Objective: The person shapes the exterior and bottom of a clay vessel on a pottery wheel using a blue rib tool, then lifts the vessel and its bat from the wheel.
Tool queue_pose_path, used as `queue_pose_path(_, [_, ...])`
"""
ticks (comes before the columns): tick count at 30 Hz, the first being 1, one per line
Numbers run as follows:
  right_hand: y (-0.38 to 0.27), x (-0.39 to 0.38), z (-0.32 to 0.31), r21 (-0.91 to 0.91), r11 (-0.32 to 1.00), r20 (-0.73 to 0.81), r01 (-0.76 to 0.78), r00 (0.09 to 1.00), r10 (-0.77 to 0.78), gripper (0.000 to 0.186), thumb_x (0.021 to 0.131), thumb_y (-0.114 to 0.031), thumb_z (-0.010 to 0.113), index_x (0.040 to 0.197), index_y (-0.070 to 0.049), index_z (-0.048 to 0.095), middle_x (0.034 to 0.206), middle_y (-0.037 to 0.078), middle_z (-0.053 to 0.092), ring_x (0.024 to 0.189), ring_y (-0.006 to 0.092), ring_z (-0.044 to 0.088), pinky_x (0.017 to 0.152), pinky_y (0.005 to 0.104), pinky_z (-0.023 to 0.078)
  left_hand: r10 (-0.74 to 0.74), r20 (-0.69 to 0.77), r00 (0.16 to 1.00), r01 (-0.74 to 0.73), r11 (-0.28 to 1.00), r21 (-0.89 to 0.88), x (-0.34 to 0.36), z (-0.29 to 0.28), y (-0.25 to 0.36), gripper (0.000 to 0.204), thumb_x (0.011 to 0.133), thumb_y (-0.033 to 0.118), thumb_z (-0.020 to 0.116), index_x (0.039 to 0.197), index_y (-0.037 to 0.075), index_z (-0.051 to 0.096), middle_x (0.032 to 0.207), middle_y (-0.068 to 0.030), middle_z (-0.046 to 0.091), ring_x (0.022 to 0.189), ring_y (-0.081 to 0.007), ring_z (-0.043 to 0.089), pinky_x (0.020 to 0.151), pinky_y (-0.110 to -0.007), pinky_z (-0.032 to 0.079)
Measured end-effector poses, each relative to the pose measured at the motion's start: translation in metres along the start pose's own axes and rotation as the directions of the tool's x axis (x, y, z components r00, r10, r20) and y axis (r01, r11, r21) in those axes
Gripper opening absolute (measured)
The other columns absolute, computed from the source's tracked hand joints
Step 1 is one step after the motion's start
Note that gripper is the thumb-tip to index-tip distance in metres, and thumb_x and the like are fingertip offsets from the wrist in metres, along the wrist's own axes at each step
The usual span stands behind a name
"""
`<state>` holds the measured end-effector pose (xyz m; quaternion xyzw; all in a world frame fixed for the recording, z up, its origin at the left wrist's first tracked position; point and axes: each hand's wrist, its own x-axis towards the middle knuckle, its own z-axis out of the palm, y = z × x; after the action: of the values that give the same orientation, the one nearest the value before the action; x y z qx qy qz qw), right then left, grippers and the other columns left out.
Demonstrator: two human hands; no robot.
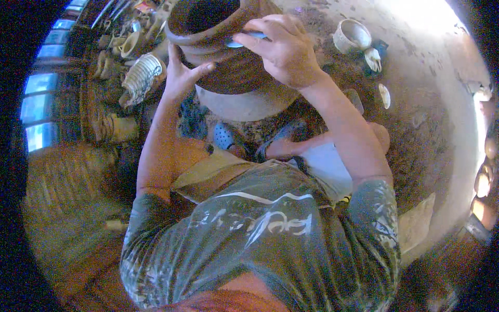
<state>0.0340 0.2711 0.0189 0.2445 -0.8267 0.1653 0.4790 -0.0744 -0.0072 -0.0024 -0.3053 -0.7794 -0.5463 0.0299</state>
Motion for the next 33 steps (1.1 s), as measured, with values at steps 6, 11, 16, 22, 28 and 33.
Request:
queue_pose_path(6, [-0.006, -0.015, 0.009, 0.052, 0.999, 0.075, -0.012, 0.997, 0.008, 0.045, 0.078, -0.008, 0.067, 0.12, -0.017, 0.079, 0.115, 0.002, 0.07, 0.113, 0.0274, 0.063, 0.099, 0.0443, 0.048, -0.051, 0.043, 0.998, 0.047, 0.995, 0.089, 0.002, -0.007, 0.003, 0.143, 0.056, 0.055, 0.103, 0.161, -0.002, 0.026, 0.156, -0.0217, 0.043, 0.148, -0.0353, 0.043, 0.123, -0.047, 0.037])
queue_pose_path(11, [-0.009, -0.021, 0.001, 0.051, 0.998, 0.028, 0.038, 0.999, -0.039, 0.046, 0.076, -0.011, 0.067, 0.121, -0.014, 0.078, 0.119, 0.002, 0.071, 0.112, 0.0265, 0.062, 0.1, 0.0461, 0.047, 0.001, 0.045, 0.999, -0.007, 0.99, 0.14, 0.004, -0.009, -0.001, 0.143, 0.056, 0.056, 0.103, 0.162, -0.001, 0.026, 0.156, -0.0216, 0.044, 0.148, -0.0348, 0.044, 0.124, -0.047, 0.036])
queue_pose_path(16, [-0.008, -0.018, 0.007, 0.024, 0.998, 0.054, 0.06, 0.997, -0.061, 0.047, 0.075, -0.011, 0.068, 0.121, -0.013, 0.078, 0.117, 0.002, 0.071, 0.112, 0.0271, 0.062, 0.1, 0.0461, 0.047, -0.008, 0.06, 0.998, 0.007, 1.0, 0.01, 0.003, -0.006, 0.0, 0.14, 0.057, 0.054, 0.104, 0.162, 0.0, 0.028, 0.157, -0.0213, 0.044, 0.149, -0.0342, 0.044, 0.125, -0.047, 0.035])
queue_pose_path(22, [-0.015, -0.018, 0.009, 0.073, 0.997, 0.065, -0.003, 0.998, -0.001, 0.041, 0.078, -0.009, 0.068, 0.118, -0.011, 0.078, 0.116, 0.004, 0.072, 0.11, 0.0288, 0.064, 0.099, 0.0448, 0.05, 0.004, 0.067, 0.998, -0.008, 0.998, 0.062, 0.002, -0.008, 0.003, 0.138, 0.059, 0.049, 0.104, 0.162, 0.0, 0.027, 0.157, -0.0207, 0.046, 0.148, -0.0333, 0.045, 0.125, -0.046, 0.035])
queue_pose_path(28, [-0.02, -0.015, -0.002, 0.117, 0.992, 0.134, -0.041, 0.991, 0.025, 0.035, 0.079, -0.006, 0.068, 0.112, -0.009, 0.079, 0.112, 0.005, 0.073, 0.107, 0.0283, 0.065, 0.095, 0.043, 0.052, -0.01, 0.074, 0.997, 0.013, 0.999, -0.037, 0.002, -0.008, 0.002, 0.138, 0.06, 0.046, 0.104, 0.163, -0.001, 0.025, 0.158, -0.021, 0.045, 0.149, -0.0325, 0.043, 0.125, -0.046, 0.035])
queue_pose_path(33, [-0.023, -0.039, -0.008, 0.126, 0.992, 0.133, -0.002, 0.991, -0.015, 0.035, 0.079, -0.009, 0.069, 0.112, -0.006, 0.079, 0.111, 0.005, 0.073, 0.107, 0.0255, 0.065, 0.092, 0.0419, 0.053, 0.007, 0.09, 0.996, -0.014, 0.997, 0.081, 0.007, -0.013, -0.005, 0.136, 0.062, 0.045, 0.104, 0.163, 0.0, 0.025, 0.157, -0.0207, 0.046, 0.148, -0.0321, 0.044, 0.124, -0.046, 0.036])
